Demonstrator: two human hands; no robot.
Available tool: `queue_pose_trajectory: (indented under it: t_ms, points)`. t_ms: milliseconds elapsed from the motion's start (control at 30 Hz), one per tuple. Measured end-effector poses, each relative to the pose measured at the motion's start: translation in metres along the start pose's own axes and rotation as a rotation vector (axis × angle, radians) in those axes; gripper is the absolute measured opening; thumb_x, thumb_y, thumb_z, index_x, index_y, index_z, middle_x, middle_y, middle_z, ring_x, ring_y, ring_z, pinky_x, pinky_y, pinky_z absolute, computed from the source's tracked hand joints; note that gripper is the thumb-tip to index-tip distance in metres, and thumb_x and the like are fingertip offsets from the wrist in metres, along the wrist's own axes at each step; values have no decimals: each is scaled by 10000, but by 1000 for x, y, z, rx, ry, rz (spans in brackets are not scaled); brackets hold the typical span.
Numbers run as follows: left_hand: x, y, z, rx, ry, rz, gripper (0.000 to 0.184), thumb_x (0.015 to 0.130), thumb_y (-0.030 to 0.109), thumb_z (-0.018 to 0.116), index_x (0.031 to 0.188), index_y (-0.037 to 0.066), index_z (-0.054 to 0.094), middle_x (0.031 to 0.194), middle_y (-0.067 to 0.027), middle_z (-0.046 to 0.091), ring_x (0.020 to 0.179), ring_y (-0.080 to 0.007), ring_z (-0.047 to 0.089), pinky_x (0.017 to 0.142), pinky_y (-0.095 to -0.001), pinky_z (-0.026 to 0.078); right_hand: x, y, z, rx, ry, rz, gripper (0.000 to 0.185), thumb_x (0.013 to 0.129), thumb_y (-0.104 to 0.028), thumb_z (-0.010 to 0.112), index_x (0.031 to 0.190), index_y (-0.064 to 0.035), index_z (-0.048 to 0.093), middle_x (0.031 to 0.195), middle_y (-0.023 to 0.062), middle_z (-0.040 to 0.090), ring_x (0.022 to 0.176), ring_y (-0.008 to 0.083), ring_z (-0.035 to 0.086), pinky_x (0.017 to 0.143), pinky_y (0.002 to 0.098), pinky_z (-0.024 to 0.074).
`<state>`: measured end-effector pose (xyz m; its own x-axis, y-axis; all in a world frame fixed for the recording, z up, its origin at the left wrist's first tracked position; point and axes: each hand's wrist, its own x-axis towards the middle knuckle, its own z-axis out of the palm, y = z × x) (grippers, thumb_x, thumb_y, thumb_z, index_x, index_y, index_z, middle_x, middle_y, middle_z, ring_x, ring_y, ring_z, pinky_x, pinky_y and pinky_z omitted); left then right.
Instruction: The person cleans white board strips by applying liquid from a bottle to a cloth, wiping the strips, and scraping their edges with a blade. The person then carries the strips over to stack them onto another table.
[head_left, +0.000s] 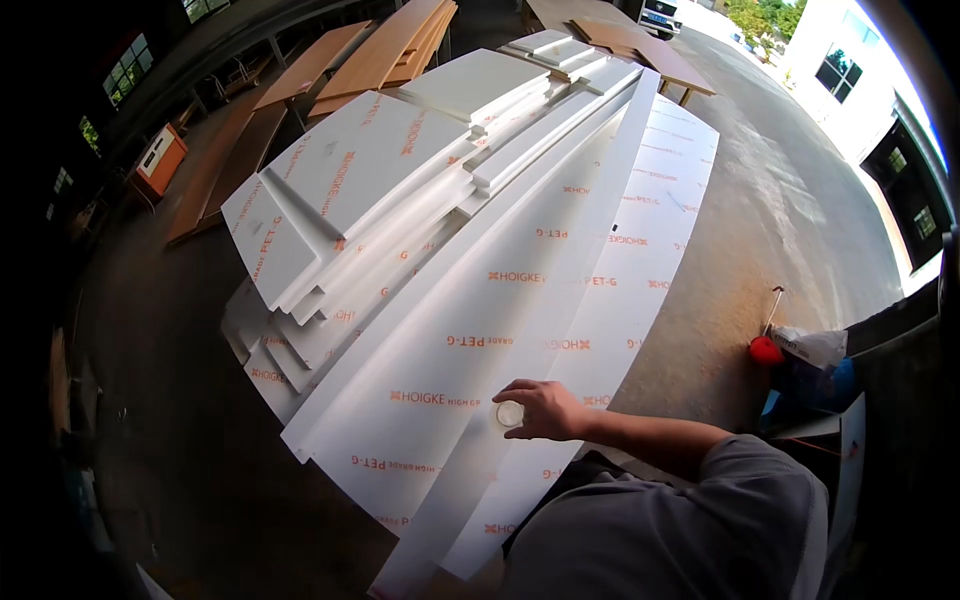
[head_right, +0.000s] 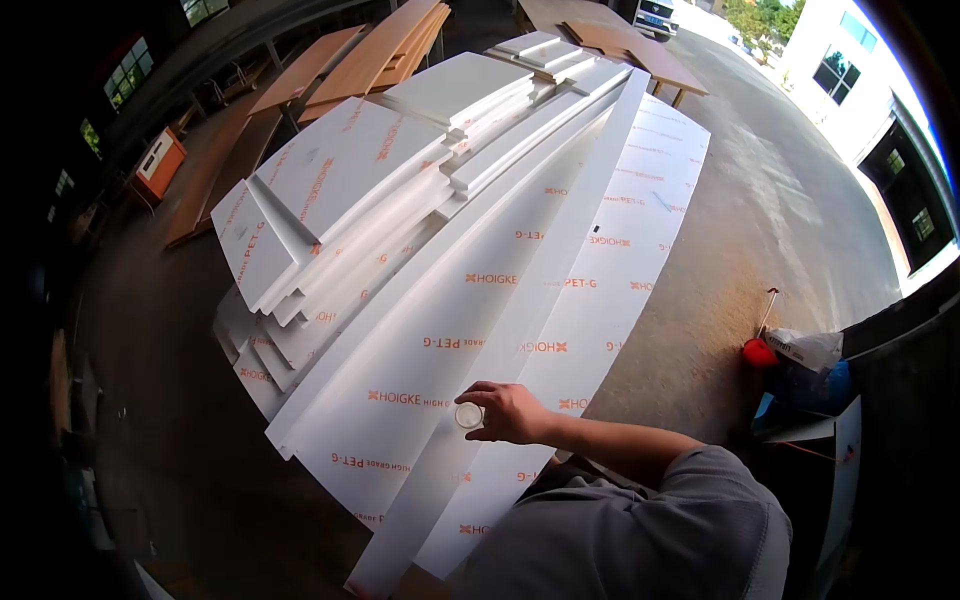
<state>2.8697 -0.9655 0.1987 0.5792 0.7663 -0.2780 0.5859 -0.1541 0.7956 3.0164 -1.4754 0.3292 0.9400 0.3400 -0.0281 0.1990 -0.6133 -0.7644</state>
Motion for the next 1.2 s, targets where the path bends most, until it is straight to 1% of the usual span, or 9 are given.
queue_pose_trajectory:
  t_ms: [267,300,633,833,900,967,1033,1100,1200]
  points:
    - [-27,-37,7,110,-15,133,721,964,694,550,1373,103,612,1192,-157,691,978,-316,665,726,-435,530,-15,13,-9,60,-114,-29,540,767,-229,878,1247,-80,680,1243,129,681,1023,357,708,891,415,593]
    - [-22,-49,5,120,-9,136,721,966,691,548,1374,100,612,1195,-160,690,982,-318,665,729,-437,530,-17,12,-5,31,-95,-76,543,763,-225,878,1247,-77,680,1252,128,679,1034,360,706,902,417,591]
    - [62,-208,-47,267,92,100,716,990,668,522,1379,74,610,1221,-190,682,1023,-344,661,756,-464,530,-37,-43,47,13,-73,159,578,748,-266,889,1265,-104,687,1273,109,683,1061,329,704,927,407,581]
    - [93,-317,-101,313,96,68,713,1004,655,507,1382,58,609,1237,-209,678,1047,-359,660,772,-480,530,42,-30,99,128,51,174,577,741,-236,891,1256,-69,692,1207,126,714,995,291,726,893,379,578]
    - [98,-342,-113,307,94,76,712,1009,650,502,1382,53,609,1242,-215,676,1055,-364,659,777,-485,530,87,-26,119,122,109,103,573,739,-225,885,1252,-59,692,1190,136,721,973,300,727,872,381,574]
    - [93,-345,-115,272,95,101,704,1021,632,488,1352,23,615,1224,-241,675,1049,-391,659,799,-499,528,132,-13,147,93,165,35,565,735,-243,882,1239,-60,703,1169,139,734,956,306,728,863,383,573]
    - [81,-332,-111,226,73,168,700,1052,585,453,1259,-59,635,1161,-311,675,1018,-464,660,856,-532,519,170,-7,170,64,176,91,563,729,-277,881,1230,-78,717,1160,136,743,959,310,729,867,383,573]
    - [61,-293,-110,220,68,99,682,1053,568,468,1222,-70,641,1119,-307,688,979,-462,667,844,-531,522,201,10,195,70,219,29,570,716,-308,887,1220,-94,728,1169,126,745,977,304,732,874,383,576]
    - [46,-267,-106,172,68,64,656,1054,541,492,1179,-85,642,1066,-296,700,926,-437,672,821,-520,526,222,17,214,52,203,88,570,712,-309,885,1218,-100,729,1157,124,748,983,281,736,886,385,579]
